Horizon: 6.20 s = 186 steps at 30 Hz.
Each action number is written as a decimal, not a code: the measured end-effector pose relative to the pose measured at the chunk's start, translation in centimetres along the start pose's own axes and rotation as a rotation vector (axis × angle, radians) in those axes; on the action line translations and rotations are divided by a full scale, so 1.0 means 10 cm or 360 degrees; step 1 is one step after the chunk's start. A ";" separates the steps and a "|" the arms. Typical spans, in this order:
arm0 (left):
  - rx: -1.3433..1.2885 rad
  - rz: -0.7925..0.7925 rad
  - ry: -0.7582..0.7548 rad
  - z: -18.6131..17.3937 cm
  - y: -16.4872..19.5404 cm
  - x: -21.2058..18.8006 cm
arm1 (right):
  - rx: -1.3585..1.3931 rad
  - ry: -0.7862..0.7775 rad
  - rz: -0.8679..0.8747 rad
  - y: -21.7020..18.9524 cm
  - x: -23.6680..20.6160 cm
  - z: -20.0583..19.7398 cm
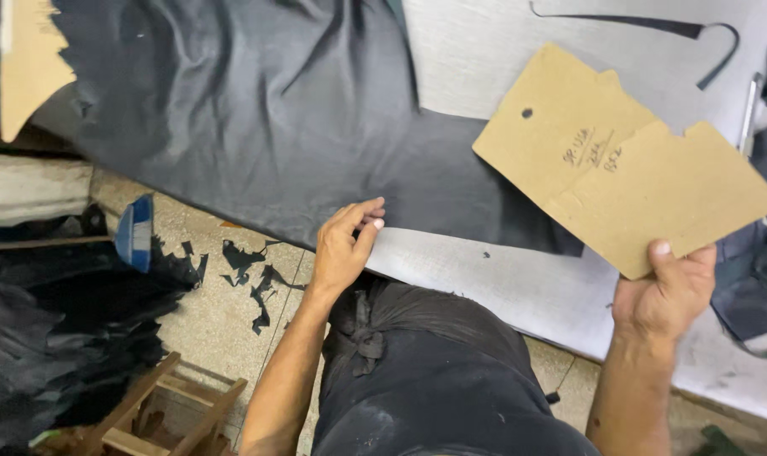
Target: The person places cardboard templates on a large sheet of black leather and cuts around them with a utility knife. They remove the templates, set aside the cut leather pieces, and repeat the process with different template shapes.
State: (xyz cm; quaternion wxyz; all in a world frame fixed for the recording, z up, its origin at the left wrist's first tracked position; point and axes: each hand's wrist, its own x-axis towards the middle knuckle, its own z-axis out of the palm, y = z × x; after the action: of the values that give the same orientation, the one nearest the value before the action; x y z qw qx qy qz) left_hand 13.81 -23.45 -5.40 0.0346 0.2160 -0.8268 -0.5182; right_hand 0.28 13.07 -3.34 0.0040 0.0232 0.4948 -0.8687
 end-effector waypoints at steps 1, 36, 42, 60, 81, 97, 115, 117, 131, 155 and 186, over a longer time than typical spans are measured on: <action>-0.0179 -0.0017 -0.0096 0.06 0.01 -0.01 | -0.0012 -0.0006 -0.0070 -0.03 -0.02 0.10; -0.0851 -0.0473 -0.0049 0.23 -0.17 0.71 | -0.2289 -0.1008 -0.0476 0.55 -0.15 0.36; -0.0439 -0.0324 -0.0062 0.52 0.13 0.87 | -0.2552 -0.0518 -0.0473 0.44 -0.12 0.01; 0.0910 0.0671 -0.0265 0.04 -0.17 0.67 | -0.2599 -0.0457 -0.0527 0.70 -0.24 -0.20; 0.0975 0.0695 -0.0134 0.21 -0.06 0.64 | -0.2600 -0.0119 -0.1075 -0.03 1.24 -0.66; 0.1039 0.0517 -0.0297 0.86 0.38 0.74 | -0.1761 0.0008 0.0114 0.08 1.56 -0.14; 0.1160 0.0849 -0.0231 0.43 0.19 -0.02 | -0.2215 -0.0466 -0.0294 0.58 0.44 0.19; 0.1089 0.0721 -0.0199 0.50 0.27 0.05 | -0.2081 -0.0374 -0.0207 0.55 0.30 -0.14; 0.0490 0.1057 -0.1004 1.14 0.99 -0.72 | -0.1022 0.0614 -0.0265 -0.42 -0.06 -1.50; 0.0193 0.0220 -0.0680 -0.09 0.59 -0.25 | -0.1530 0.0100 0.0292 0.12 -0.54 -1.21; -0.0519 -0.0329 0.0637 -0.24 -0.42 -0.42 | 0.0158 -0.0237 0.0552 -0.05 0.34 -0.37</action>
State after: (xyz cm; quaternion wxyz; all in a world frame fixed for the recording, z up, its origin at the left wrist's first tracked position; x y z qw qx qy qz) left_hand 19.62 -25.32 -7.26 0.1786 0.3889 -0.6827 -0.5922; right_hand -2.99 16.57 -5.00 0.1892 0.0439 0.4384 -0.8775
